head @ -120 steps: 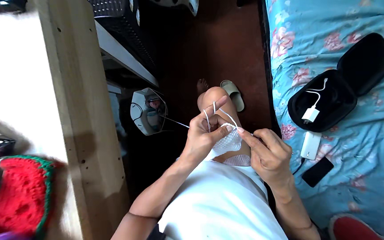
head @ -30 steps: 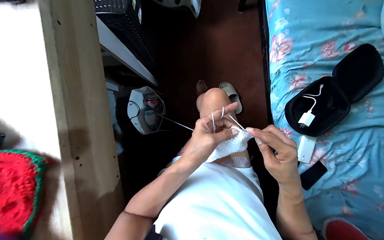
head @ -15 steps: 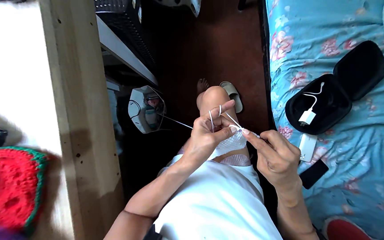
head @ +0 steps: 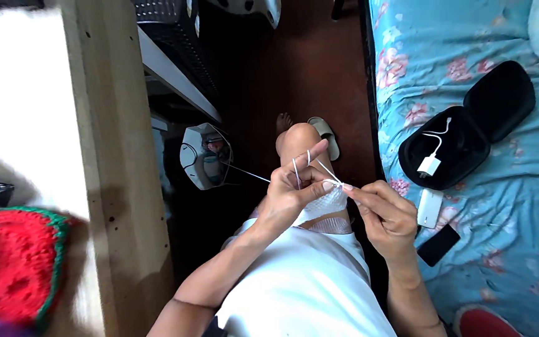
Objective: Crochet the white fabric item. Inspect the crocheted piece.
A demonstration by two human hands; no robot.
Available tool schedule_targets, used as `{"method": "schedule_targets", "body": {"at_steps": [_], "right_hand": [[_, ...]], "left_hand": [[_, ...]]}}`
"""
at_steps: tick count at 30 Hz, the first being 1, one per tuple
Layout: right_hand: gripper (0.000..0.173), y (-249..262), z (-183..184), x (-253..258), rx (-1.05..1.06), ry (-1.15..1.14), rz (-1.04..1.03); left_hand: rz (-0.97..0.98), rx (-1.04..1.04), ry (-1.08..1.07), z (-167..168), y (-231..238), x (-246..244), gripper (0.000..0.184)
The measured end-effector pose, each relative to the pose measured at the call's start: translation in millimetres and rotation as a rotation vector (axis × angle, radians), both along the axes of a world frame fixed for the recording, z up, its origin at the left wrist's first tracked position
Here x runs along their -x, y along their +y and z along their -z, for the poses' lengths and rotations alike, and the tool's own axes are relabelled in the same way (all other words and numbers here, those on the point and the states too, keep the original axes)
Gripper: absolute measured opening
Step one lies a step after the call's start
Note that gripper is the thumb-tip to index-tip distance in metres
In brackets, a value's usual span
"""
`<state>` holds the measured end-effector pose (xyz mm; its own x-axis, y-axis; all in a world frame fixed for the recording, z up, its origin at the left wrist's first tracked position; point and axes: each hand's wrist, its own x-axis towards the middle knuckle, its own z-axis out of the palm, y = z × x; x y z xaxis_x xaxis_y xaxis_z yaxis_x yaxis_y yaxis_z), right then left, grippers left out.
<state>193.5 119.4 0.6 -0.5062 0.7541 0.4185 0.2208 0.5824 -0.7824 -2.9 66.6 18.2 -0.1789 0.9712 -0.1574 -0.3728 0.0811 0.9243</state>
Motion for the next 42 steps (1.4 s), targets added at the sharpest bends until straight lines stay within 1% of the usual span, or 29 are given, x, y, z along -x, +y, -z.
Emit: {"method": "schedule_targets", "body": {"at_steps": [1,3,4,5,6,7,8,9,10,11,12,13,14,15,16,18,22,25,27,31,33,35,36,37,39,40,41,42], "right_hand": [[0.022,-0.1,-0.7,1.0,0.053,0.029,-0.001],[0.021,-4.0,-5.8,6.9,0.075,0.014,0.050],[0.023,-7.3,-10.6,11.5,0.055,-0.030,0.096],[0.024,-11.0,-16.4,17.0,0.041,-0.078,0.145],[0.026,-14.8,-21.9,22.4,0.047,-0.117,0.189],[0.028,-17.3,-25.8,27.2,0.074,-0.128,0.220],[0.029,-18.1,-27.0,30.9,0.124,-0.093,0.231],[0.029,-17.6,-26.0,33.2,0.191,-0.019,0.219],[0.028,-16.3,-23.5,34.0,0.246,0.076,0.187],[0.025,-14.5,-19.6,34.2,0.252,0.150,0.157],[0.022,-12.9,-15.2,34.2,0.200,0.178,0.141],[0.018,-11.1,-10.9,33.6,0.102,0.162,0.137],[0.016,-8.7,-7.5,31.8,-0.019,0.117,0.138],[0.016,-5.7,-5.2,29.4,-0.138,0.064,0.142],[0.015,-2.9,-4.1,26.9,-0.230,0.016,0.147],[0.017,0.3,-3.2,22.6,-0.317,-0.042,0.153],[0.019,2.6,-3.5,17.6,-0.367,-0.100,0.131],[0.020,3.6,-4.2,16.0,-0.397,-0.139,0.127],[0.022,3.3,-4.9,14.5,-0.412,-0.156,0.120],[0.024,3.1,-4.4,11.0,-0.398,-0.151,0.082],[0.023,4.0,-4.0,9.0,-0.311,-0.099,0.044],[0.021,4.6,-2.5,7.4,-0.162,-0.011,-0.001],[0.020,4.3,-2.5,7.8,-0.073,0.036,-0.022],[0.019,3.3,-3.2,8.8,0.022,0.080,-0.040],[0.022,0.7,-5.9,13.0,0.214,0.148,-0.067],[0.024,0.2,-7.5,15.4,0.294,0.183,-0.078],[0.026,0.7,-9.1,17.1,0.365,0.221,-0.090],[0.026,1.7,-10.3,18.0,0.432,0.257,-0.095]], "left_hand": [[-0.012,-0.064,0.097,2.0,-0.5,-3.0,0.068],[-0.089,-0.292,0.412,13.2,-1.9,-13.0,0.068],[-0.144,-0.411,0.584,21.0,-2.2,-18.2,0.063],[-0.206,-0.505,0.737,28.3,-2.2,-22.7,0.053],[-0.266,-0.572,0.855,34.6,-2.7,-27.0,0.041],[-0.311,-0.617,0.917,39.4,-3.2,-30.1,0.032],[-0.340,-0.637,0.921,42.2,-3.2,-32.2,0.026],[-0.351,-0.624,0.857,42.5,-3.2,-34.0,0.026],[-0.344,-0.569,0.726,39.4,-3.8,-35.6,0.032],[-0.313,-0.476,0.540,32.5,-4.8,-36.5,0.043],[-0.271,-0.365,0.325,23.2,-5.2,-35.8,0.057],[-0.225,-0.250,0.128,14.0,-4.6,-32.6,0.068],[-0.178,-0.155,-0.011,7.2,-3.5,-28.0,0.073],[-0.128,-0.097,-0.081,3.4,-2.7,-22.6,0.074],[-0.085,-0.075,-0.102,1.9,-2.0,-17.5,0.074],[-0.029,-0.077,-0.079,1.2,-1.3,-9.4,0.074],[0.036,-0.096,-0.022,-0.2,-0.1,2.1,0.073],[0.074,-0.095,-0.019,-1.7,1.1,8.5,0.071],[0.100,-0.070,-0.074,-2.0,1.0,12.2,0.069],[0.132,0.013,-0.263,-2.8,3.2,18.6,0.061],[0.151,0.030,-0.343,-1.2,3.8,20.9,0.058],[0.168,0.011,-0.353,1.7,3.9,20.9,0.058],[0.169,-0.009,-0.304,2.7,3.5,19.4,0.060],[0.155,-0.040,-0.203,3.5,2.8,16.3,0.062],[0.111,-0.160,0.063,5.0,0.1,6.5,0.064],[0.087,-0.224,0.161,5.7,-0.7,0.3,0.062],[0.076,-0.269,0.208,6.6,-1.1,-5.1,0.059],[0.072,-0.282,0.202,7.9,-1.2,-8.7,0.057]]}}
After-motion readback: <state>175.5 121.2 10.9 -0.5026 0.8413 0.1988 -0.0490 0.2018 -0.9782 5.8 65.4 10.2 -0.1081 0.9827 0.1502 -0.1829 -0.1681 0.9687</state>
